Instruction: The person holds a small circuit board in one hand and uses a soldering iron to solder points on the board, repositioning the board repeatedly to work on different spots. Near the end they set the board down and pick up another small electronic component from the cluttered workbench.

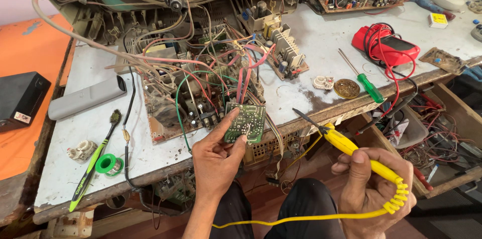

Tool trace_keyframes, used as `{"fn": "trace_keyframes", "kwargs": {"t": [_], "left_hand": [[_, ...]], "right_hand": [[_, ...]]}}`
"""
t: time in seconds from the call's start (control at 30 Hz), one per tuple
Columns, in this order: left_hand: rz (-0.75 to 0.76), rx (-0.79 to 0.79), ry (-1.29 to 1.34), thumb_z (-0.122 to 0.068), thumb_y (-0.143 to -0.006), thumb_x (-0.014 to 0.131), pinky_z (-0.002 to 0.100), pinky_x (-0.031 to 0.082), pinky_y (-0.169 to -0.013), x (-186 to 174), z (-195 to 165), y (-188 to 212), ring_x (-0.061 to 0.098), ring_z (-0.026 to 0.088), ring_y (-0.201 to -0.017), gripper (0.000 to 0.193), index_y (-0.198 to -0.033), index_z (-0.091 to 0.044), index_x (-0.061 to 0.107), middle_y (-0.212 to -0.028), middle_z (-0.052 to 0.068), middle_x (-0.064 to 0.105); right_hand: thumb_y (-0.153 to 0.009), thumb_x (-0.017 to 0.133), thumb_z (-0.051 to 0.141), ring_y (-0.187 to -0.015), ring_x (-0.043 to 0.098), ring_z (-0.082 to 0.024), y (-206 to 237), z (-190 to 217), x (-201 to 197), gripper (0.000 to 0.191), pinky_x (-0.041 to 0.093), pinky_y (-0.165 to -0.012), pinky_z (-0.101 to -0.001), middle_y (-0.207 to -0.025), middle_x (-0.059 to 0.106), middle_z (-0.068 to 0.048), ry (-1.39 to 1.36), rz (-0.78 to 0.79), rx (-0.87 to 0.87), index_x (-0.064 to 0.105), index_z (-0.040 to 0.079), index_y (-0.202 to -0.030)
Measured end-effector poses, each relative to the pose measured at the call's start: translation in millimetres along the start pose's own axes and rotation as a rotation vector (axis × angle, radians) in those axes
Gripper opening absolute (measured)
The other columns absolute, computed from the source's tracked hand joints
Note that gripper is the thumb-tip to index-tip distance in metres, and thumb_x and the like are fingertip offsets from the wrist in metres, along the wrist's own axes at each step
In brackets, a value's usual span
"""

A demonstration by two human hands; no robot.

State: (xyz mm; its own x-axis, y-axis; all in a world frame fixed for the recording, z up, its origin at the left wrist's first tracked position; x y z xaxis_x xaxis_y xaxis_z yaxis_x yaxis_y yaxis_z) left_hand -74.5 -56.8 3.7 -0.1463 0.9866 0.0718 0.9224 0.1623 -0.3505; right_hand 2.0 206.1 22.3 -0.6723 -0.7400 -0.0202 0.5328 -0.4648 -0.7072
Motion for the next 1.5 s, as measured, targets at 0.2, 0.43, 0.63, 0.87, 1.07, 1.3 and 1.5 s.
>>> {"fn": "trace_keyframes", "kwargs": {"t": [0.2,0.43,0.63,0.87,1.07,1.3,1.5], "left_hand": [[0.005,0.019,0.057,0.010,-0.087,0.070,0.018,0.058,-0.075,-0.8,2.5,0.7,0.067,0.002,-0.093,0.055,-0.140,-0.003,0.063,-0.124,0.009,0.075],[-0.002,-0.013,0.054,0.010,-0.087,0.070,0.017,0.055,-0.065,-4.3,6.8,2.7,0.061,0.002,-0.080,0.056,-0.142,-0.003,0.064,-0.116,0.007,0.075],[0.005,0.011,0.048,0.011,-0.087,0.070,0.017,0.056,-0.067,-2.8,4.1,2.0,0.063,0.001,-0.084,0.055,-0.141,-0.002,0.063,-0.121,0.008,0.075],[-0.005,-0.011,0.022,0.010,-0.087,0.069,0.017,0.055,-0.065,-5.2,3.1,4.1,0.062,0.001,-0.082,0.055,-0.140,-0.002,0.063,-0.121,0.007,0.075],[0.001,-0.018,0.055,0.010,-0.087,0.070,0.017,0.054,-0.065,-5.4,4.7,4.1,0.062,0.002,-0.083,0.056,-0.141,-0.002,0.064,-0.117,0.008,0.075],[0.015,0.011,0.047,0.010,-0.087,0.070,0.018,0.059,-0.078,-7.0,1.3,4.3,0.067,0.003,-0.094,0.055,-0.140,-0.001,0.062,-0.124,0.009,0.075],[0.017,0.010,0.038,0.009,-0.088,0.070,0.018,0.057,-0.081,-7.3,3.7,6.5,0.066,0.004,-0.096,0.056,-0.142,-0.002,0.061,-0.125,0.012,0.075]], "right_hand": [[-0.118,0.061,0.010,-0.070,0.073,-0.017,-10.3,-6.5,8.4,0.021,0.059,-0.063,-0.0231,-0.083,0.070,-0.016,0.009,-0.017,0.037,0.051,-0.008,-0.115],[-0.118,0.063,0.011,-0.069,0.070,-0.015,-18.1,-10.2,21.9,0.021,0.059,-0.064,-0.0234,-0.082,0.068,-0.015,-0.071,0.025,0.016,0.052,-0.007,-0.116],[-0.116,0.062,0.009,-0.070,0.069,-0.016,-19.3,-11.2,17.2,0.021,0.059,-0.064,-0.0249,-0.090,0.066,-0.016,-0.146,-0.015,0.026,0.049,-0.006,-0.119],[-0.116,0.060,0.007,-0.071,0.070,-0.017,-22.6,-9.6,0.7,0.020,0.060,-0.064,-0.0253,-0.085,0.067,-0.018,-0.041,-0.054,0.076,0.046,-0.007,-0.120],[-0.119,0.060,0.007,-0.073,0.071,-0.019,-20.8,-16.6,1.9,0.020,0.061,-0.065,-0.0269,-0.088,0.067,-0.019,-0.050,-0.025,0.049,0.046,-0.008,-0.120],[-0.120,0.058,0.013,-0.071,0.067,-0.024,3.5,-22.2,-24.4,0.022,0.060,-0.060,-0.0350,-0.092,0.058,-0.019,-0.305,-0.232,0.080,0.044,-0.004,-0.122],[-0.118,0.055,0.025,-0.051,0.056,-0.023,48.1,-32.8,-43.5,0.026,0.048,-0.042,-0.0378,-0.068,0.053,-0.018,-0.644,-0.280,0.376,0.045,0.002,-0.112]]}}
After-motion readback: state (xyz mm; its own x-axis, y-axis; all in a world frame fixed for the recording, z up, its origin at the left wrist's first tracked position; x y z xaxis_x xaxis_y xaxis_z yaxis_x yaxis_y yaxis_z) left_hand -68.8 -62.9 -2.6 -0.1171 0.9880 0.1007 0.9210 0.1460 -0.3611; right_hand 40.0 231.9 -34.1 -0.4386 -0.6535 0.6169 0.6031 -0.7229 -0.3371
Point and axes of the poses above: each hand's wrist, its own y-axis away from the middle knuckle, its own x-axis out of the palm, z = x × y, the point moved 7 cm from there along -y, towards the middle knuckle
